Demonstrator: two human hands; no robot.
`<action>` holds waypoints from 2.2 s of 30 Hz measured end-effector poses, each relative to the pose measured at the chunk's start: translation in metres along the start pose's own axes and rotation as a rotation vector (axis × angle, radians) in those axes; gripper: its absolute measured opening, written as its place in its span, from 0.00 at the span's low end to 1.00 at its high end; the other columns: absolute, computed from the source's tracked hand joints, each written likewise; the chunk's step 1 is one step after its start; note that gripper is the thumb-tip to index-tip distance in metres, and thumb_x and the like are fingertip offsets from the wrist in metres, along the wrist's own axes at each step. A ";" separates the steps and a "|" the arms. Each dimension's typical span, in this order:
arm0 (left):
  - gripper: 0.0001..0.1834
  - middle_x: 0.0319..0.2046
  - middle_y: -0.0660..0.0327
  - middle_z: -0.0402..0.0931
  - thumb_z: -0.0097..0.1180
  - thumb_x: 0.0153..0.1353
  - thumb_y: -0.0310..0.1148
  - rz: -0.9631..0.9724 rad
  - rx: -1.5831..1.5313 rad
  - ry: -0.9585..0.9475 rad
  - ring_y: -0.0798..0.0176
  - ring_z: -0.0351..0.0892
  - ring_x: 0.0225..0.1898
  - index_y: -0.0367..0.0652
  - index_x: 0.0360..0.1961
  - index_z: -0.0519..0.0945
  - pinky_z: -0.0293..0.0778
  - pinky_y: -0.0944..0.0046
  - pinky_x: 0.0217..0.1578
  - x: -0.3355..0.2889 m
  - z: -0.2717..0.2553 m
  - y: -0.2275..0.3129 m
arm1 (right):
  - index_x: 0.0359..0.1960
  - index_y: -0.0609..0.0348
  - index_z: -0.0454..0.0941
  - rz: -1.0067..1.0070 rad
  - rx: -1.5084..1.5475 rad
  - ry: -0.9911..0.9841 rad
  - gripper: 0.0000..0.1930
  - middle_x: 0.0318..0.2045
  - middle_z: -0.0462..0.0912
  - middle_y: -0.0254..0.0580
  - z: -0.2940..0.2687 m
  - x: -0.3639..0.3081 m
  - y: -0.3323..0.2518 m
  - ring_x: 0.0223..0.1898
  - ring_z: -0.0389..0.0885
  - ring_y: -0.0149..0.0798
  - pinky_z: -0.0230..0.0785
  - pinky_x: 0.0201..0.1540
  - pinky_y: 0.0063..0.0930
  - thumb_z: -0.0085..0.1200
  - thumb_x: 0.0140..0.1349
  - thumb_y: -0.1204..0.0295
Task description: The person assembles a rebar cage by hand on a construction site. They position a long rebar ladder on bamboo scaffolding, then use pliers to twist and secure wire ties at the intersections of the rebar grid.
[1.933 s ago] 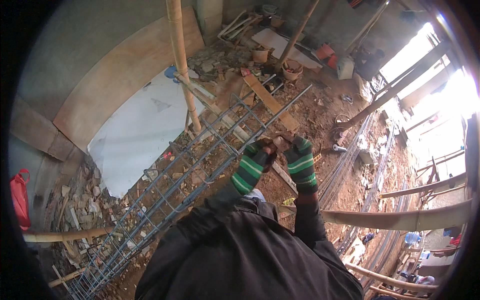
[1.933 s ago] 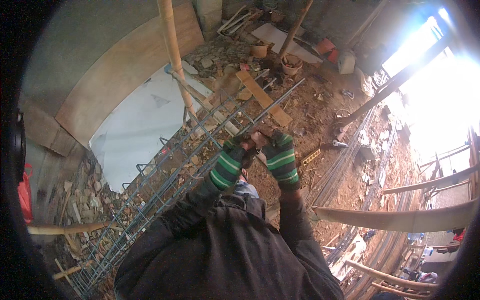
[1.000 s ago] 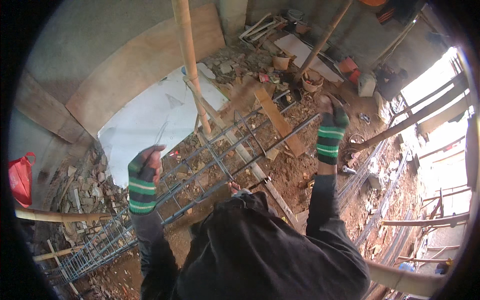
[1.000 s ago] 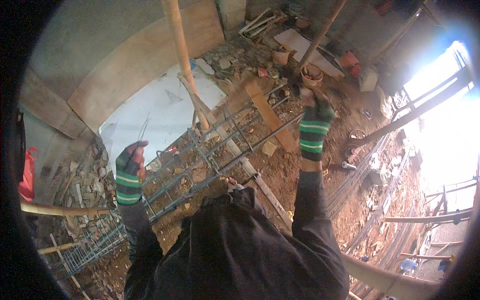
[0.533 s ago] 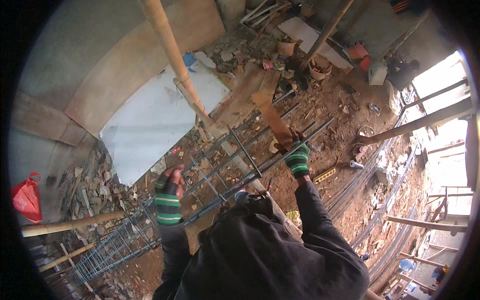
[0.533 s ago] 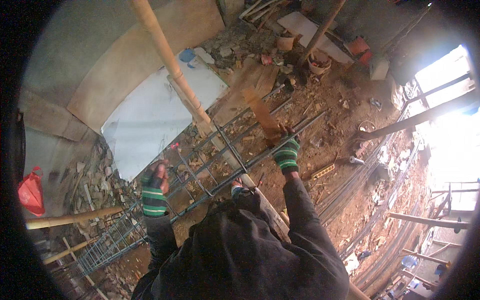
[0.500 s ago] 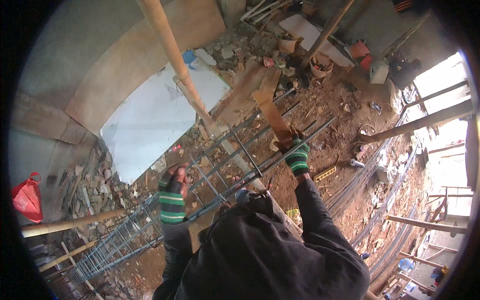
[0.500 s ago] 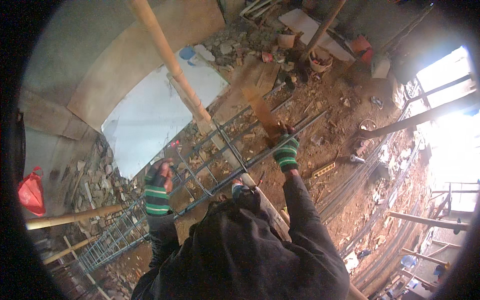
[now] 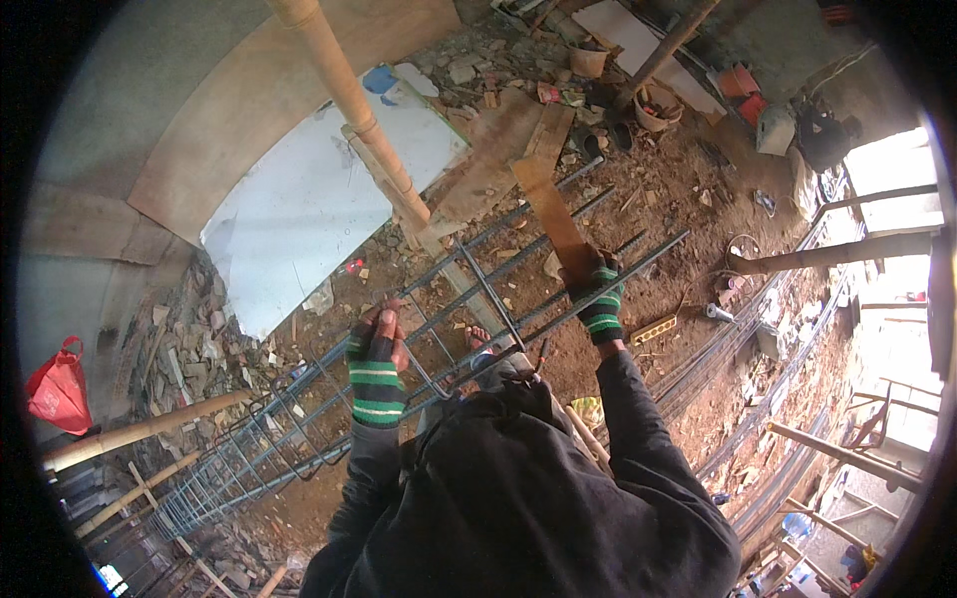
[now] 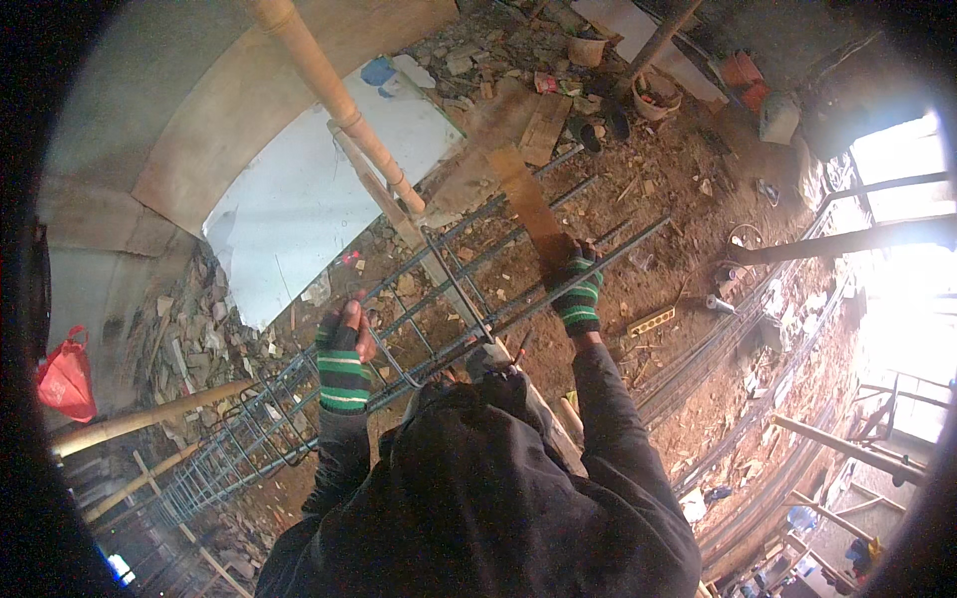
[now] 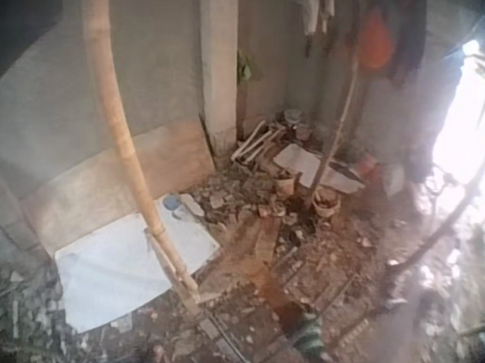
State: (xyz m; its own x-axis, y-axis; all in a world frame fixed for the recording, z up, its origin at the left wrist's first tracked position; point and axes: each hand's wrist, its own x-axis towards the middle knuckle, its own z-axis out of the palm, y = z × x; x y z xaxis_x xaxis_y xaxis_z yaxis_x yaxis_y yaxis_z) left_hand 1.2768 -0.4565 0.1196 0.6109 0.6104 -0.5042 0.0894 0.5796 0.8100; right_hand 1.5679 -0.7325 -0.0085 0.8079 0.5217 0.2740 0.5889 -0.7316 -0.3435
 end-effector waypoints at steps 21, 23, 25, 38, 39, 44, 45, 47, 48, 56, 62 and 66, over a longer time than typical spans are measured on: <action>0.22 0.22 0.66 0.74 0.55 0.71 0.43 0.175 0.054 0.068 0.70 0.67 0.10 0.44 0.61 0.75 0.58 0.63 0.09 -0.016 -0.074 0.016 | 0.45 0.54 0.80 0.038 -0.062 -0.096 0.17 0.45 0.80 0.44 -0.074 -0.121 -0.033 0.51 0.74 0.50 0.62 0.58 0.45 0.56 0.60 0.57; 0.22 0.22 0.66 0.73 0.56 0.70 0.42 0.186 0.035 0.064 0.71 0.66 0.10 0.43 0.60 0.75 0.57 0.65 0.09 -0.023 -0.072 0.019 | 0.44 0.50 0.81 -0.126 -0.277 -0.112 0.16 0.46 0.81 0.42 -0.080 -0.134 -0.026 0.53 0.73 0.48 0.60 0.60 0.44 0.57 0.60 0.56; 0.22 0.21 0.66 0.72 0.57 0.70 0.43 0.207 0.115 0.089 0.71 0.65 0.10 0.43 0.59 0.76 0.58 0.65 0.09 -0.030 -0.073 0.023 | 0.44 0.50 0.81 -0.080 -0.195 -0.030 0.17 0.46 0.80 0.43 -0.085 -0.149 -0.023 0.51 0.74 0.48 0.62 0.58 0.44 0.58 0.58 0.56; 0.23 0.26 0.66 0.77 0.59 0.66 0.49 0.277 0.444 0.184 0.75 0.68 0.13 0.44 0.54 0.80 0.63 0.69 0.12 -0.036 -0.088 0.005 | 0.49 0.57 0.78 0.241 0.054 0.008 0.26 0.42 0.79 0.49 -0.100 -0.203 -0.027 0.46 0.76 0.54 0.69 0.53 0.45 0.67 0.47 0.61; 0.22 0.29 0.64 0.79 0.59 0.66 0.48 0.291 0.428 0.136 0.74 0.71 0.15 0.44 0.52 0.80 0.67 0.70 0.13 -0.038 -0.089 -0.001 | 0.50 0.58 0.77 0.290 0.114 0.047 0.27 0.41 0.79 0.50 -0.098 -0.205 -0.027 0.45 0.76 0.54 0.70 0.52 0.46 0.67 0.46 0.64; 0.19 0.31 0.62 0.80 0.58 0.67 0.46 0.168 0.291 0.107 0.71 0.75 0.17 0.42 0.50 0.79 0.72 0.69 0.15 -0.034 -0.085 -0.030 | 0.51 0.60 0.78 0.338 0.078 0.151 0.28 0.40 0.78 0.50 -0.090 -0.214 -0.019 0.43 0.78 0.52 0.73 0.48 0.42 0.69 0.46 0.66; 0.19 0.31 0.62 0.80 0.58 0.67 0.46 0.166 0.265 0.101 0.71 0.75 0.17 0.42 0.50 0.79 0.72 0.70 0.14 -0.031 -0.083 -0.034 | 0.50 0.61 0.77 0.411 0.139 0.135 0.28 0.40 0.78 0.51 -0.087 -0.215 -0.016 0.43 0.78 0.51 0.72 0.49 0.43 0.70 0.46 0.65; 0.19 0.31 0.61 0.80 0.58 0.68 0.44 0.142 0.239 0.093 0.68 0.77 0.17 0.41 0.50 0.78 0.72 0.68 0.14 -0.025 -0.084 -0.038 | 0.48 0.63 0.77 0.491 0.253 0.143 0.27 0.40 0.78 0.52 -0.080 -0.216 -0.009 0.44 0.78 0.51 0.72 0.50 0.44 0.72 0.47 0.64; 0.19 0.31 0.60 0.80 0.58 0.68 0.44 0.143 0.236 0.095 0.68 0.77 0.18 0.41 0.51 0.78 0.73 0.67 0.14 -0.021 -0.084 -0.038 | 0.48 0.63 0.77 0.511 0.250 0.155 0.27 0.40 0.79 0.53 -0.076 -0.216 -0.004 0.44 0.78 0.52 0.72 0.49 0.44 0.72 0.48 0.63; 0.16 0.30 0.63 0.82 0.61 0.66 0.44 0.142 0.229 0.132 0.70 0.78 0.19 0.44 0.47 0.80 0.73 0.70 0.16 -0.009 -0.080 -0.031 | 0.50 0.67 0.79 0.742 0.383 0.361 0.28 0.41 0.82 0.52 -0.061 -0.201 0.031 0.43 0.81 0.48 0.73 0.51 0.40 0.72 0.51 0.62; 0.16 0.30 0.62 0.81 0.59 0.67 0.42 0.180 0.257 0.167 0.69 0.77 0.19 0.43 0.49 0.79 0.73 0.69 0.17 -0.011 -0.082 -0.045 | 0.52 0.69 0.78 0.838 0.357 0.299 0.28 0.44 0.83 0.48 -0.069 -0.189 0.033 0.46 0.80 0.41 0.72 0.50 0.35 0.71 0.54 0.63; 0.16 0.30 0.62 0.80 0.58 0.68 0.41 0.108 0.202 0.200 0.69 0.77 0.19 0.43 0.50 0.79 0.74 0.69 0.18 -0.012 -0.078 -0.048 | 0.53 0.69 0.78 0.817 0.493 0.231 0.27 0.45 0.83 0.48 -0.064 -0.183 0.032 0.47 0.80 0.39 0.71 0.52 0.34 0.70 0.55 0.64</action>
State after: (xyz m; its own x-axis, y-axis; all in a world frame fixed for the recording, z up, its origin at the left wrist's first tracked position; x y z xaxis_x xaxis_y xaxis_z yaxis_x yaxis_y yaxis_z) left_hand 1.2043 -0.4493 0.0633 0.4599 0.7685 -0.4448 0.1993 0.3989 0.8951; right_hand 1.4380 -0.8795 -0.0126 0.9776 -0.2007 -0.0639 -0.1644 -0.5370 -0.8274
